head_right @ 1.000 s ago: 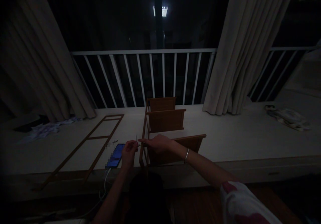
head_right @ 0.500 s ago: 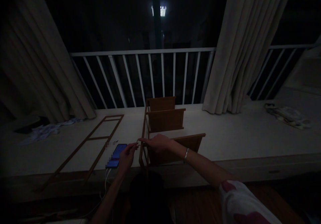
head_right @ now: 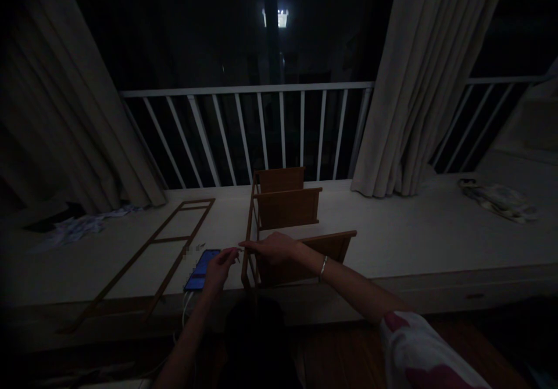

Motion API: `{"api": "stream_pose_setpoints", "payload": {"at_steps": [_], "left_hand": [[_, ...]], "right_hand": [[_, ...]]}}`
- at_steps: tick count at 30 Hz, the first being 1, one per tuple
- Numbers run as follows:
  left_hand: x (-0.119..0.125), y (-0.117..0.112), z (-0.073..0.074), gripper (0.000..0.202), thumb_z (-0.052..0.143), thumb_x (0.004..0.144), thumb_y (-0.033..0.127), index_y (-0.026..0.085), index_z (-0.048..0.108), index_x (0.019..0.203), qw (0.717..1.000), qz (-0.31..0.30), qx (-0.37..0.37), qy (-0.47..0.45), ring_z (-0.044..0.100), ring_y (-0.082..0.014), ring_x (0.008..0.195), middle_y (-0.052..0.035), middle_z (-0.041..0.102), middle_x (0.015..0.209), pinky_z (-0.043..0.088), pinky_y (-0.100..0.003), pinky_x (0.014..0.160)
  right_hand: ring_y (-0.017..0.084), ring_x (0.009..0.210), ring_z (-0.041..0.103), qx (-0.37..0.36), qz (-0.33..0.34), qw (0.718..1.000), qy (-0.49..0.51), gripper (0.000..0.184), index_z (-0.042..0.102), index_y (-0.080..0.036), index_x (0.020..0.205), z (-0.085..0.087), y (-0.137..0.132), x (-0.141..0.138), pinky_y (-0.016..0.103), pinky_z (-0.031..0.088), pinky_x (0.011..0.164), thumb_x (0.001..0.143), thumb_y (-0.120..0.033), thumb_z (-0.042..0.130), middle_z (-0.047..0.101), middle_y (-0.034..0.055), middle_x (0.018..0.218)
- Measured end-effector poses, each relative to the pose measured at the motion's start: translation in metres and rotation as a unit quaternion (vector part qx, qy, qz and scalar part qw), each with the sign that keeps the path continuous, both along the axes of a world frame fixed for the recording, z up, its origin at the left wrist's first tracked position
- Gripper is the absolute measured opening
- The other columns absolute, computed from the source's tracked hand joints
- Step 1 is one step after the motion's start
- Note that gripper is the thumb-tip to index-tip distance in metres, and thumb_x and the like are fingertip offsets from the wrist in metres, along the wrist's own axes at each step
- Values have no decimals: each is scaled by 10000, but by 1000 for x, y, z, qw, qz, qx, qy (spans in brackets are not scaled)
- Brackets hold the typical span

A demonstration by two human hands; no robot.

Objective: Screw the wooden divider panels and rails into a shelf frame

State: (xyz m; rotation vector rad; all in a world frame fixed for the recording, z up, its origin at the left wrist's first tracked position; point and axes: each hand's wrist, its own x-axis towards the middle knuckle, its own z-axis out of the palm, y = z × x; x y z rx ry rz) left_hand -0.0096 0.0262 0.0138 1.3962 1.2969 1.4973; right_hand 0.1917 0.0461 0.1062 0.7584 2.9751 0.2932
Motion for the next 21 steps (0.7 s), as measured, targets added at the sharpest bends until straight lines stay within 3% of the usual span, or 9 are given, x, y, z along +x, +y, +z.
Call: {"api": "stream_pose_setpoints", "payload": {"at_steps": [10,16,21], "left_hand": [[-2,-4,10,309,628,588,363,123,607,781,996,-18,-39,-76,578,-144,628,-53,628,668,446,-263,616],[-3,-5,5,301,633,585,361,112,560,737,996,-9,-40,-76,584,-145,615,-56,619,632,448,-256,592],[0,-8,-2,294,619,606,362,122,525,747,993,5,-36,-108,589,-143,630,-58,627,657,441,-256,610]], "right_hand": [[171,744,574,0,1,1000,-9,784,4,-250,1315,-1,1,-1,213,348,554,694,-197,480,602,62,948],[160,786,558,-4,17,1000,-10,742,25,-305,1309,2,-3,-2,216,343,549,707,-141,426,503,52,1142],[169,810,552,-12,21,1000,-7,719,58,-311,1308,2,-3,-3,221,344,552,710,-162,429,502,45,1140]]}}
